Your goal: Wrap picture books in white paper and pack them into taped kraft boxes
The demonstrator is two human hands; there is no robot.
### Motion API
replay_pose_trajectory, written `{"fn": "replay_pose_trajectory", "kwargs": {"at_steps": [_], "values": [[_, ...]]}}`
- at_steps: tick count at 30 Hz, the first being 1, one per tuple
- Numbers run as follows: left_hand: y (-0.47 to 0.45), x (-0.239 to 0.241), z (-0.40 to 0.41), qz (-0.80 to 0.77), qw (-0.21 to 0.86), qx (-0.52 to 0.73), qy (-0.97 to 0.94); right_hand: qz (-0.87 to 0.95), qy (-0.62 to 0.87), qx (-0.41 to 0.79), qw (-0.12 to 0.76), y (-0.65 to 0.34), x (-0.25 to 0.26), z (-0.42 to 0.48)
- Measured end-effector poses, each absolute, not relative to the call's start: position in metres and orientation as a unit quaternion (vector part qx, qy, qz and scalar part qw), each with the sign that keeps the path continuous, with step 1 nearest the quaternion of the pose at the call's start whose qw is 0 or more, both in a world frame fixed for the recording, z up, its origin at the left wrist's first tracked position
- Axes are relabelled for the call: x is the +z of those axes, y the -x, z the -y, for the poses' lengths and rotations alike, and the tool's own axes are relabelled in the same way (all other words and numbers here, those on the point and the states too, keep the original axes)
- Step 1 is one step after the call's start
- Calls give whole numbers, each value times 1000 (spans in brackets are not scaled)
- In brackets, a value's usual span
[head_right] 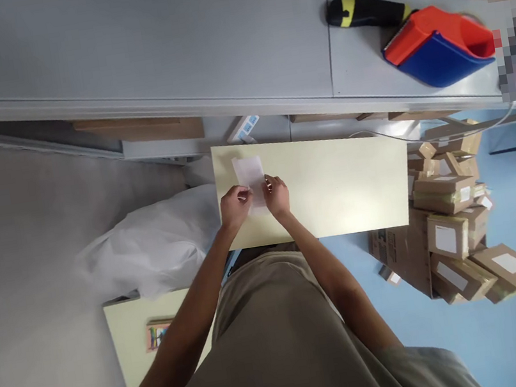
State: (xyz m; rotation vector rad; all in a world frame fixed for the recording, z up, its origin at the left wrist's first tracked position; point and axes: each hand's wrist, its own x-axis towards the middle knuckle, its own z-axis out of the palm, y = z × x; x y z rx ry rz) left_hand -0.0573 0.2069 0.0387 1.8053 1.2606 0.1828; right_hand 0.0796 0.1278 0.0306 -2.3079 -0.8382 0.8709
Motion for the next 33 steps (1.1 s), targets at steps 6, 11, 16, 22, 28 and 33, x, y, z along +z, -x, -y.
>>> {"fn": "replay_pose_trajectory", "kwargs": {"at_steps": [6, 11, 16, 22, 28, 33], "values": [[53, 16, -247, -546, 397, 32, -737, 292, 853, 360, 241, -69, 5, -186], [50, -1, -246, -491, 402, -5, -773, 294, 841, 361, 277, -58, -8, -181], [62, 1, -210, -466, 440, 49, -766, 327, 798, 341, 373, -51, 6, -138], [114, 37, -131, -484, 518, 102, -697, 385, 755, 357, 393, -54, 59, -65], [174, 85, -43, -538, 510, 202, -639, 426, 709, 408, 387, -48, 98, 10], [212, 114, 54, -629, 484, 285, -537, 477, 641, 471, 374, -28, 112, 71]]}}
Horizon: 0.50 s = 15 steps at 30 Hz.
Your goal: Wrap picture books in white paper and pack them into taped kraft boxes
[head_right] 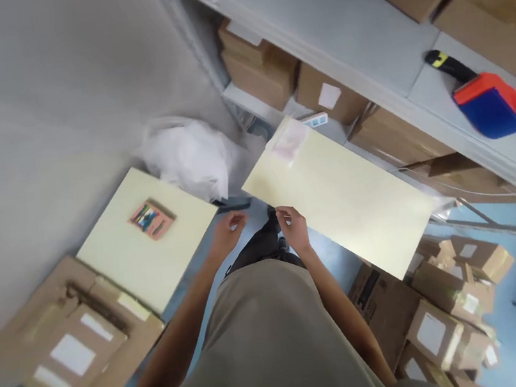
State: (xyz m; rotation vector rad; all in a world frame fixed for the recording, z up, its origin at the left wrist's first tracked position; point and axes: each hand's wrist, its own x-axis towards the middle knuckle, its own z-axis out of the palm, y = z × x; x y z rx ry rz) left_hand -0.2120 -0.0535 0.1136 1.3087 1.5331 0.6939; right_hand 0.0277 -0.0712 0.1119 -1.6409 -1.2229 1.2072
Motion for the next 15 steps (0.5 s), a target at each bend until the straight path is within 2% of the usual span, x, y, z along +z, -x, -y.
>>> {"fn": "replay_pose_trajectory", "kwargs": {"at_steps": [9, 15], "values": [[277, 155, 269, -754, 401, 376, -360, 523, 545, 580, 305, 46, 110, 177], [340, 149, 367, -808, 331, 385, -297, 554, 496, 614, 265, 91, 117, 227]]}}
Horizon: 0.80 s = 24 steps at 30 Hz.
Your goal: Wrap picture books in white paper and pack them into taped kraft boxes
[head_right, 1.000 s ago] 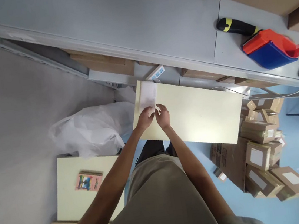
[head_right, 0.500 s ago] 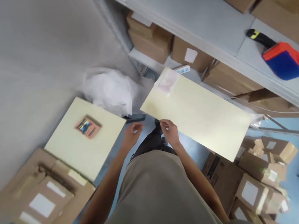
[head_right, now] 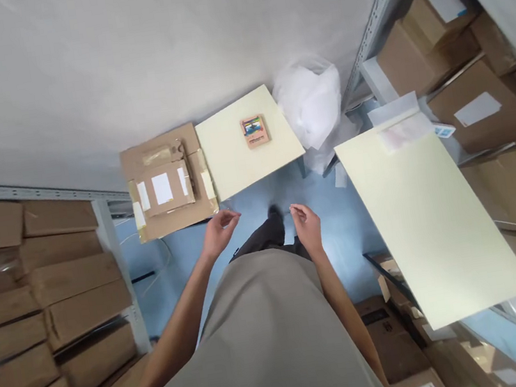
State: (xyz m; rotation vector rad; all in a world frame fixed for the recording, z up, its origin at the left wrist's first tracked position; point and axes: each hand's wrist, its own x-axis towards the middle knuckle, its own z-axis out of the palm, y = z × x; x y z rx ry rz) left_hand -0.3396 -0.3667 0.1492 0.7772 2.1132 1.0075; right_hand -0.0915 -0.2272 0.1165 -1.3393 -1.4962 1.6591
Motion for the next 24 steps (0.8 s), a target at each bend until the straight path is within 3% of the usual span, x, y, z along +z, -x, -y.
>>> {"fn": "replay_pose_trajectory", "kwargs": {"at_steps": [10, 17, 24], "values": [[513, 94, 437, -917, 165, 89, -351, 593, 499, 576, 260, 176, 119, 280], [642, 59, 454, -877, 208, 1, -433, 579, 530, 556, 274, 270, 122, 347], [681, 41, 461, -816, 282, 3, -504, 585, 541, 542, 268, 323, 130, 398]]}}
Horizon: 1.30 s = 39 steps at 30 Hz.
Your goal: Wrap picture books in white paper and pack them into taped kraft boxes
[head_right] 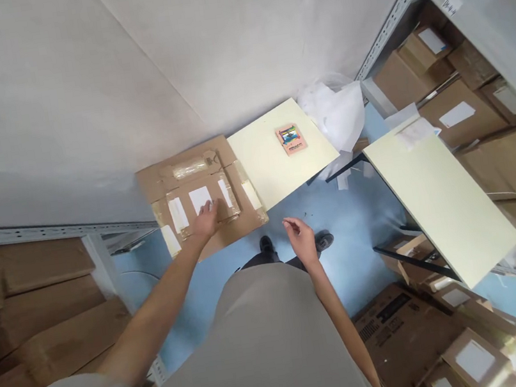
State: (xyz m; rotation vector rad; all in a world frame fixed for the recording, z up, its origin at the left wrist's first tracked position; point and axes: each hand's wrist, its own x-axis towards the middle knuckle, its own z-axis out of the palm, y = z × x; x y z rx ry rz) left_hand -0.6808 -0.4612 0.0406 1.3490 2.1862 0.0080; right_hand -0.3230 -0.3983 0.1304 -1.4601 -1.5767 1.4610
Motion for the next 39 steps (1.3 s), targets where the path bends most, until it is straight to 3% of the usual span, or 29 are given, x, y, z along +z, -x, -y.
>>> {"fn": "replay_pose_trajectory", "kwargs": {"at_steps": [12, 21, 27, 32, 39], "values": [[686, 60, 459, -831, 258, 33, -493, 589, 534, 549, 258, 335, 136, 431], [736, 168, 461, -841, 39, 409, -353, 556, 516, 573, 310, 309, 134, 412], [654, 211, 411, -717, 221, 589, -300, 511, 528, 559, 384, 253, 135, 360], [518, 223, 344, -642, 426, 535, -346, 461, 575, 493, 463, 154, 144, 308], [334, 226, 249, -558, 585, 402, -431, 420, 608, 429, 520, -33, 161, 274]]}}
